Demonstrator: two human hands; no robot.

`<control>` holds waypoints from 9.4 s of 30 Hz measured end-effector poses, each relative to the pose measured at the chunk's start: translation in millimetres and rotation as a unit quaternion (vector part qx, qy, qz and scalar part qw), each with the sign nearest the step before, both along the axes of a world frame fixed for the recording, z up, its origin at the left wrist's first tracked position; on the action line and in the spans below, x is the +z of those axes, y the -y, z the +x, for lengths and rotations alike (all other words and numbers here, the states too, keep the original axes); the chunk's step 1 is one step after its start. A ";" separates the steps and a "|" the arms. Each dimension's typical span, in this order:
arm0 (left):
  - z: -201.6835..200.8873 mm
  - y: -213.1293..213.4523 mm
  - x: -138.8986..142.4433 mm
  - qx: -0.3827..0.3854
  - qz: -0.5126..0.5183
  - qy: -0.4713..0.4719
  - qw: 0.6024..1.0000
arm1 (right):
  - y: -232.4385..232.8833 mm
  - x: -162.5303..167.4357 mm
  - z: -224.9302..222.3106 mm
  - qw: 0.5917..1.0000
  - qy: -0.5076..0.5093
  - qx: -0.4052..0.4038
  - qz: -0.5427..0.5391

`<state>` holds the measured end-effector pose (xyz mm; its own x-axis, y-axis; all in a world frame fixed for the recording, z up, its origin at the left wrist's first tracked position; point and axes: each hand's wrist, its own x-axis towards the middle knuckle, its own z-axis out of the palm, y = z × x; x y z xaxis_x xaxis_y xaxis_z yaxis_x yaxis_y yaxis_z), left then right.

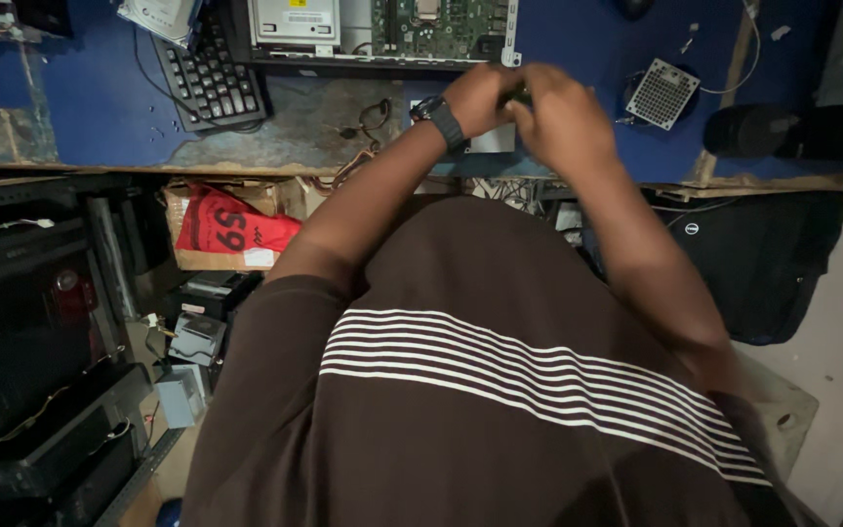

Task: The person works at a cluttered repair bench, using a green-handled screwdriver to unscrew and remove parts from a computer power supply unit. They handle the fan and internal components, set screws aside, and reposition the unit while loosening fasteners.

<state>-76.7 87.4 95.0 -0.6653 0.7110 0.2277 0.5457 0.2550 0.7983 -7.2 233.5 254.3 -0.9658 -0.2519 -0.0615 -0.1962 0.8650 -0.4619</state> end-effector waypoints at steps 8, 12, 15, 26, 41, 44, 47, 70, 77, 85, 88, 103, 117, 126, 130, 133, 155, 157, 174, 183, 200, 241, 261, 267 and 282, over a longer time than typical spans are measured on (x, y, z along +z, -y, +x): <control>2.1 24.0 -28.1 0.010 0.030 0.058 0.998 | -15.4 7.1 14.9 0.995 -0.061 -0.012 -0.075; 10.8 26.9 -46.3 0.047 -0.124 0.027 0.991 | -20.8 12.1 17.2 0.993 -0.066 -0.026 -0.090; 17.0 22.3 -48.8 0.041 -0.159 -0.004 0.986 | -25.8 14.3 21.4 0.991 -0.057 -0.039 -0.118; 20.3 1.3 -55.2 0.036 -0.238 -0.105 0.965 | -46.2 22.5 49.7 0.978 -0.084 -0.096 -0.165; 24.3 -10.0 -54.2 0.049 -0.239 -0.147 0.958 | -60.5 -0.6 86.9 0.953 -0.047 -0.180 -0.238; 26.6 -10.9 -55.0 0.046 -0.250 -0.174 0.951 | -59.9 -5.0 89.2 0.951 -0.016 -0.198 -0.238; 29.5 -11.3 -55.0 0.058 -0.255 -0.212 0.942 | -57.9 -6.9 90.7 0.947 -0.010 -0.209 -0.243; 34.9 -16.4 -50.9 0.068 -0.289 -0.224 0.928 | -62.8 -11.7 98.0 0.944 0.016 -0.211 -0.253; 34.6 -26.9 -55.4 0.116 -0.281 -0.147 0.941 | -69.8 -13.2 93.3 0.947 0.018 -0.193 -0.257; 37.4 -1.3 -52.2 0.069 -0.238 -0.108 0.963 | -83.3 -14.8 89.8 0.946 0.027 -0.196 -0.257; 37.7 -7.1 -55.3 0.085 -0.238 -0.107 0.961 | -86.6 -14.7 87.4 0.948 0.024 -0.190 -0.255; 58.2 14.8 -46.8 0.141 -0.072 -0.004 0.987 | -82.5 -45.7 51.7 0.967 -0.065 -0.052 -0.241; 59.2 -5.7 -46.0 0.207 -0.106 -0.060 0.971 | -79.6 -47.8 44.8 0.976 -0.090 0.006 -0.198; 60.1 -1.9 -56.7 0.232 -0.096 0.033 0.967 | -79.6 -44.0 40.7 0.980 -0.079 0.022 -0.179; 60.2 2.5 -58.2 0.221 -0.048 0.025 0.974 | -79.9 -43.3 36.8 0.981 -0.065 0.037 -0.177; 58.7 1.7 -56.2 0.223 -0.038 0.026 0.974 | -80.1 -41.6 35.3 0.978 -0.093 0.047 -0.182; 59.0 -4.3 -48.3 0.234 -0.054 0.012 0.971 | -77.7 -35.2 34.2 0.985 -0.056 0.035 -0.161; 58.7 -5.0 -49.0 0.232 -0.063 0.014 0.971 | -77.9 -34.6 34.1 0.988 -0.050 0.031 -0.144; 57.4 -36.2 -61.1 0.244 -0.267 -0.174 0.916 | -98.9 -32.8 42.3 0.980 -0.074 -0.017 -0.185; 55.1 -31.3 -73.7 0.244 -0.199 -0.066 0.947 | -110.9 -33.5 53.8 0.971 -0.082 -0.059 -0.216; 80.9 284.0 -61.8 0.684 0.056 0.038 0.726 | -88.0 -74.1 33.9 0.777 0.110 -0.253 -0.566; 77.7 419.2 -125.1 0.694 0.192 0.012 0.694 | -11.9 -43.8 98.5 0.916 -0.098 -0.301 -0.246; 61.8 238.5 10.0 0.230 0.081 0.066 0.968 | 30.1 -80.7 64.2 0.928 -0.101 -0.238 -0.269; 63.1 237.4 0.9 0.207 0.049 0.111 0.971 | 27.8 -57.0 58.1 0.962 -0.048 -0.151 -0.221; 34.7 140.6 -2.1 0.011 0.053 0.054 0.997 | 62.2 -1.9 17.1 0.969 0.088 -0.221 0.067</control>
